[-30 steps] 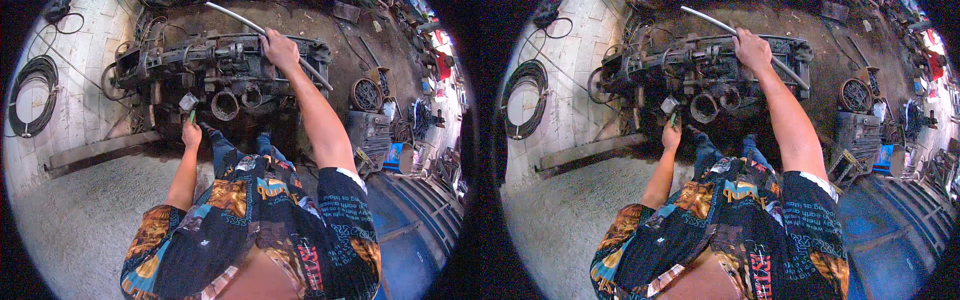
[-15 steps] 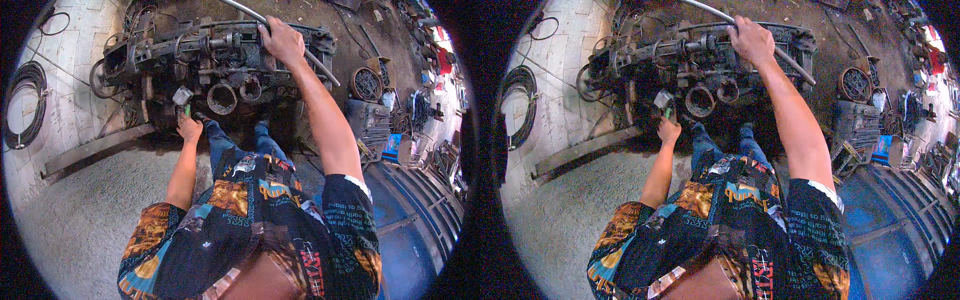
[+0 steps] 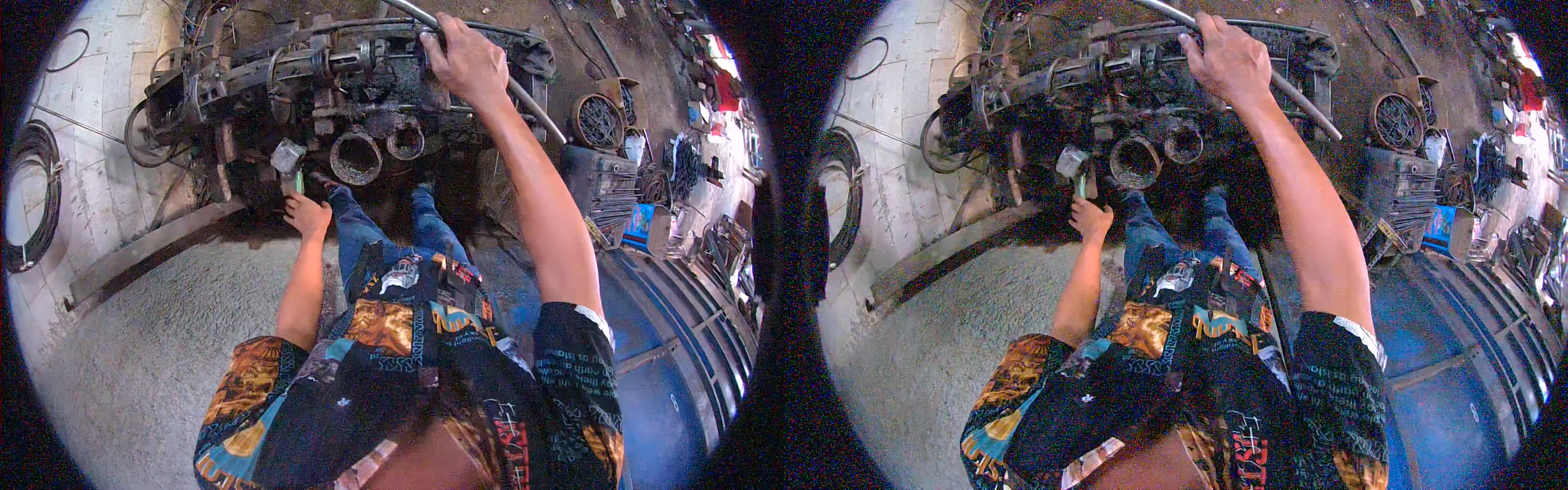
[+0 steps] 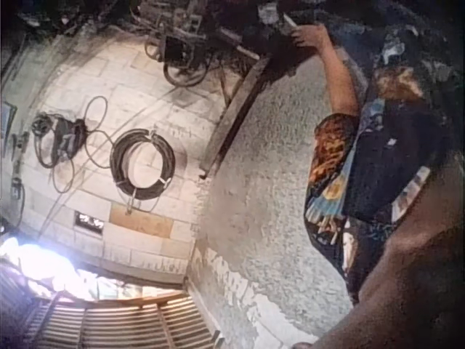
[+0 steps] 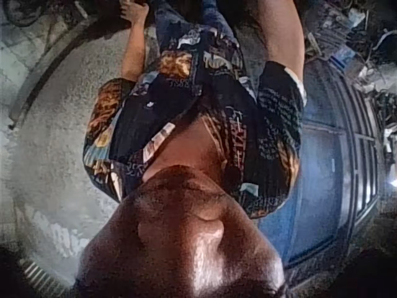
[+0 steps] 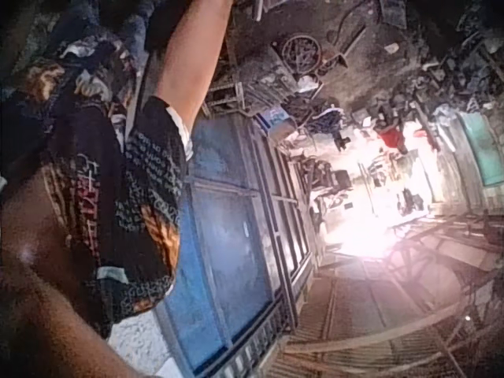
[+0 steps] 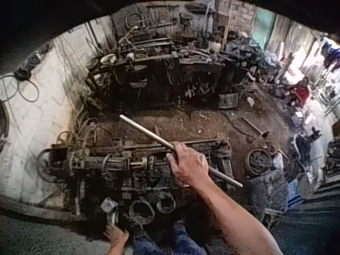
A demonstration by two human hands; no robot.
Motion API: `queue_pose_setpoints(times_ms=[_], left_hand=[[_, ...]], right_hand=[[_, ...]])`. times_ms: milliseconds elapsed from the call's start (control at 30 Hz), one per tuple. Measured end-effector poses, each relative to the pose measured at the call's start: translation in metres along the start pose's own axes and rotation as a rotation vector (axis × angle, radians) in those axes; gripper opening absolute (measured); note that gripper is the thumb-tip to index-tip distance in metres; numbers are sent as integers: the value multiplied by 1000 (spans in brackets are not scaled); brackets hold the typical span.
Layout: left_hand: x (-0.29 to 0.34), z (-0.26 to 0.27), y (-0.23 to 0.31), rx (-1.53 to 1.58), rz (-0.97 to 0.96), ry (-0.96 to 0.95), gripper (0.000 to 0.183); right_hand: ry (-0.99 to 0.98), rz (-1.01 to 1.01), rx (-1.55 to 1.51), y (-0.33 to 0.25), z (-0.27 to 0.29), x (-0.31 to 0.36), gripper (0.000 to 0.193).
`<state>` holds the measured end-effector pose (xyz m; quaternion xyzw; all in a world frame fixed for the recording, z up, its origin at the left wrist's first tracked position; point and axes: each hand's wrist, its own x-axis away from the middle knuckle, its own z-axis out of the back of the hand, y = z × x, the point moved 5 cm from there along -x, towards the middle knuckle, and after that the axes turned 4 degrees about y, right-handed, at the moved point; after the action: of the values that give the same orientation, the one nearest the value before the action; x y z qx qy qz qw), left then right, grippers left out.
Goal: Manually repairing or adjusting a mechanical assembly on a fabrication floor using metal rods and hand tools.
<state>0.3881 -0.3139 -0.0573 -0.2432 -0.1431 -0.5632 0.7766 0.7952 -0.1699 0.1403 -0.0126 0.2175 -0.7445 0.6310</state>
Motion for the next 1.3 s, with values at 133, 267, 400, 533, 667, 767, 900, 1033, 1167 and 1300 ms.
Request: queue_pose_setpoints(times_ms=[133, 267, 400, 533, 667, 767, 900, 1033, 1167, 1300], left_hand=[[-9, -22, -3, 38, 56, 75, 95], [-28, -57, 2, 129, 134, 42, 102], [-84, -121, -17, 372, 267, 37, 109], [-100, -134, 26, 474, 229, -142, 83], [-163, -190, -17, 110, -429, -29, 27], [-115, -125, 52, 571, -125, -100, 27], [-97, -89, 38, 491, -190, -40, 38], [-88, -97, 4, 364, -298, -45, 66], [-61, -67, 15, 228, -382, -302, 81], [-58, -45, 1, 189, -403, -46, 75]], right_hand=[[-21, -10, -35, 1, -3, 0, 48], [-205, -174, -28, -15, 20, -8, 54], [-213, -138, -43, -24, 15, -13, 52], [-112, -120, -3, -4, 10, -6, 53], [-141, -64, -67, -39, 17, -22, 53], [-250, -152, 61, -11, 11, -13, 51], [-83, -105, -27, -10, 12, -7, 44], [-1, 42, -7, -9, -5, -5, 59], [-29, 5, 0, 5, 0, 1, 62], [38, 24, -113, 1, 19, 12, 59]])
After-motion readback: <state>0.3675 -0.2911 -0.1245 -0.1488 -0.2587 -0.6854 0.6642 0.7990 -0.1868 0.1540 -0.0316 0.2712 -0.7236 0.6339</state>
